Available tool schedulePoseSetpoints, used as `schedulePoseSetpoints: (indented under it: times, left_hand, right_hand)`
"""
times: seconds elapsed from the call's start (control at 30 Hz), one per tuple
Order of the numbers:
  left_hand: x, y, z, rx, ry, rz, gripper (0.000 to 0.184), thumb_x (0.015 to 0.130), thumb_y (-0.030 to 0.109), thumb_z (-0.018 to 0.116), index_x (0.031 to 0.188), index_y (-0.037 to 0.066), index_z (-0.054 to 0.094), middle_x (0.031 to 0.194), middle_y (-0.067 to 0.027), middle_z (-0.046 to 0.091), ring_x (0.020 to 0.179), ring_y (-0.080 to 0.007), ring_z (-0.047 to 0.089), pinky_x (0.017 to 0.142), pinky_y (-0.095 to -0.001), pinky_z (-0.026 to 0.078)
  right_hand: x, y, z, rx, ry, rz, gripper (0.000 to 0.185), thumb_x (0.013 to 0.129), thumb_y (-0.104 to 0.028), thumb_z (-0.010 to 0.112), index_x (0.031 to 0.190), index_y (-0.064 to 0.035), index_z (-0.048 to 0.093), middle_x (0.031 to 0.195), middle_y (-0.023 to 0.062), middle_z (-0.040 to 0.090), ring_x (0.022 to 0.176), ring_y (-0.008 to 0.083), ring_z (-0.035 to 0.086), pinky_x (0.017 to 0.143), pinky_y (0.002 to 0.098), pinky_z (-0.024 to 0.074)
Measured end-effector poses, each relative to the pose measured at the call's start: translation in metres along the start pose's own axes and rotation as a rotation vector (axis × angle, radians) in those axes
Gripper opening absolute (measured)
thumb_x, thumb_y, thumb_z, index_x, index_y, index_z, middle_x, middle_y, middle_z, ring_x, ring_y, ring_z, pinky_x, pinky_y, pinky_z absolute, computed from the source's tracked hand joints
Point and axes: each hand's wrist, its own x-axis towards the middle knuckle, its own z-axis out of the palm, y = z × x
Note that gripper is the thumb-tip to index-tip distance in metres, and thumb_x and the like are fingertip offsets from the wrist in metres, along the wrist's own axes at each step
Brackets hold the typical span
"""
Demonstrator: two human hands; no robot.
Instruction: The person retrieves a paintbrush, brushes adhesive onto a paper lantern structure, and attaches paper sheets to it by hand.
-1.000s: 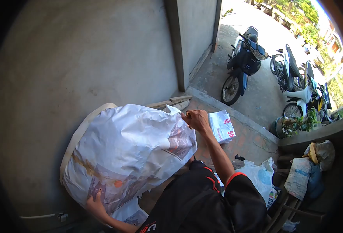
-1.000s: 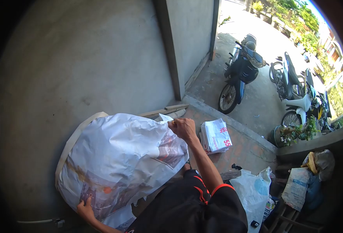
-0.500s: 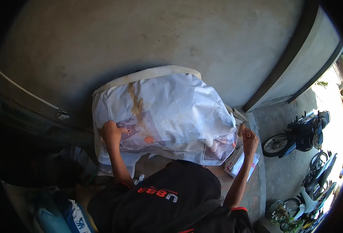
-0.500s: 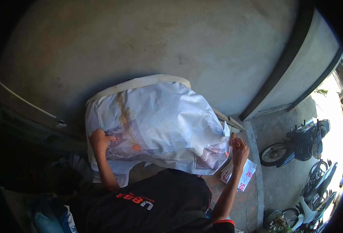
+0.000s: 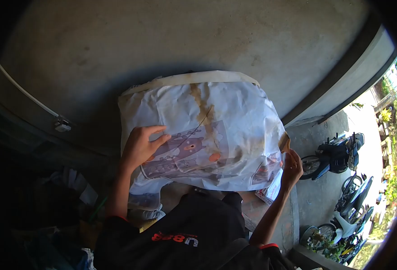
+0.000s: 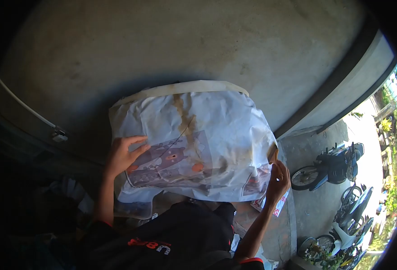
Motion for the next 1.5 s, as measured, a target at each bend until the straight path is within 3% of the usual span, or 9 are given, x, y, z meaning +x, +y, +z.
schedulePoseSetpoints:
  times: [0.17, 0.37, 0.6, 0.67, 0.7, 0.8, 0.93, 1.27, 1.5]
  left_hand:
    - [0.102, 0.012, 0.012, 0.096, -0.143, 0.644, 0.033, 0.09, 0.026, 0.067, 0.109, -0.001, 0.067, 0.117, -0.0176, 0.067, 0.11, -0.0331, 0.063, 0.095, -0.0364, 0.048]
    - [0.191, 0.013, 0.093, 0.544, -0.056, 1.001, 0.042, 0.091, 0.025, 0.063, 0.124, -0.001, 0.06, 0.14, -0.0155, 0.051, 0.136, -0.0317, 0.041, 0.113, -0.0434, 0.032]
    - [0.265, 0.017, 0.096, 0.969, 0.119, 1.464, 0.037, 0.08, 0.021, 0.07, 0.114, 0.009, 0.067, 0.118, -0.0021, 0.067, 0.115, -0.0211, 0.06, 0.104, -0.0419, 0.041]
    - [0.276, 0.03, 0.093, 1.0, -0.159, 1.305, 0.036, 0.079, 0.02, 0.071, 0.112, 0.01, 0.067, 0.113, -0.0016, 0.067, 0.108, -0.0192, 0.062, 0.095, -0.0417, 0.046]
    - [0.281, 0.033, 0.091, 0.86, -0.13, 1.371, 0.014, 0.081, 0.017, 0.065, 0.092, 0.011, 0.069, 0.089, -0.0033, 0.069, 0.091, -0.0207, 0.066, 0.083, -0.0411, 0.049]
    - [0.288, 0.048, 0.095, 0.883, -0.216, 1.181, 0.023, 0.078, 0.016, 0.07, 0.1, 0.01, 0.07, 0.097, -0.0055, 0.069, 0.095, -0.0248, 0.065, 0.087, -0.041, 0.049]
    - [0.29, 0.046, 0.1, 0.888, -0.091, 1.228, 0.005, 0.074, 0.01, 0.067, 0.077, 0.006, 0.07, 0.082, -0.0114, 0.068, 0.084, -0.0305, 0.067, 0.081, -0.0417, 0.051]
    - [0.289, 0.06, 0.099, 0.803, 0.137, 0.82, 0.01, 0.082, 0.009, 0.058, 0.083, 0.0, 0.063, 0.077, -0.0205, 0.068, 0.073, -0.0375, 0.069, 0.069, -0.0446, 0.056]
    - [0.312, 0.043, 0.115, 0.762, 0.181, 0.547, 0.014, 0.085, 0.006, 0.057, 0.09, -0.001, 0.067, 0.085, -0.0231, 0.07, 0.084, -0.0386, 0.07, 0.072, -0.0453, 0.058]
  right_hand:
    - [-0.071, -0.018, 0.015, 0.072, 0.028, 0.045, 0.02, 0.09, -0.003, 0.067, 0.109, -0.0003, 0.069, 0.104, 0.009, 0.07, 0.091, 0.0157, 0.067, 0.072, 0.0269, 0.0559]
    - [-0.125, -0.096, 0.043, -0.135, 0.017, -0.21, 0.026, 0.084, -0.003, 0.07, 0.11, -0.0058, 0.069, 0.091, 0.0115, 0.063, 0.08, 0.0249, 0.063, 0.072, 0.0345, 0.0507]
    - [-0.148, -0.124, 0.075, -0.225, -0.227, -0.414, 0.03, 0.082, -0.005, 0.066, 0.112, -0.005, 0.065, 0.092, 0.0093, 0.059, 0.086, 0.0275, 0.058, 0.075, 0.0381, 0.0504]
    - [-0.153, -0.12, 0.081, -0.284, -0.248, -0.432, 0.034, 0.082, -0.007, 0.065, 0.116, -0.0045, 0.062, 0.096, 0.0095, 0.057, 0.089, 0.0274, 0.056, 0.077, 0.0381, 0.0496]
    - [-0.156, -0.116, 0.085, -0.297, -0.24, -0.448, 0.036, 0.082, -0.007, 0.065, 0.118, -0.0046, 0.061, 0.097, 0.0097, 0.056, 0.089, 0.0274, 0.056, 0.077, 0.0383, 0.0493]
    - [-0.16, -0.114, 0.087, -0.309, -0.238, -0.422, 0.038, 0.081, -0.006, 0.066, 0.119, -0.0044, 0.06, 0.096, 0.0097, 0.056, 0.088, 0.0272, 0.056, 0.075, 0.038, 0.0494]
    - [-0.158, -0.112, 0.084, -0.317, -0.229, -0.443, 0.035, 0.082, -0.006, 0.066, 0.117, -0.0046, 0.061, 0.093, 0.0092, 0.056, 0.084, 0.0267, 0.056, 0.072, 0.0375, 0.0496]
    - [-0.156, -0.109, 0.082, -0.307, -0.25, -0.475, 0.032, 0.081, -0.006, 0.066, 0.113, -0.0056, 0.064, 0.09, 0.0079, 0.057, 0.08, 0.0253, 0.057, 0.069, 0.0364, 0.0505]
    - [-0.146, -0.108, 0.074, -0.257, -0.298, -0.458, 0.029, 0.082, -0.005, 0.066, 0.11, -0.0071, 0.066, 0.091, 0.0079, 0.06, 0.079, 0.0256, 0.059, 0.067, 0.0367, 0.0518]
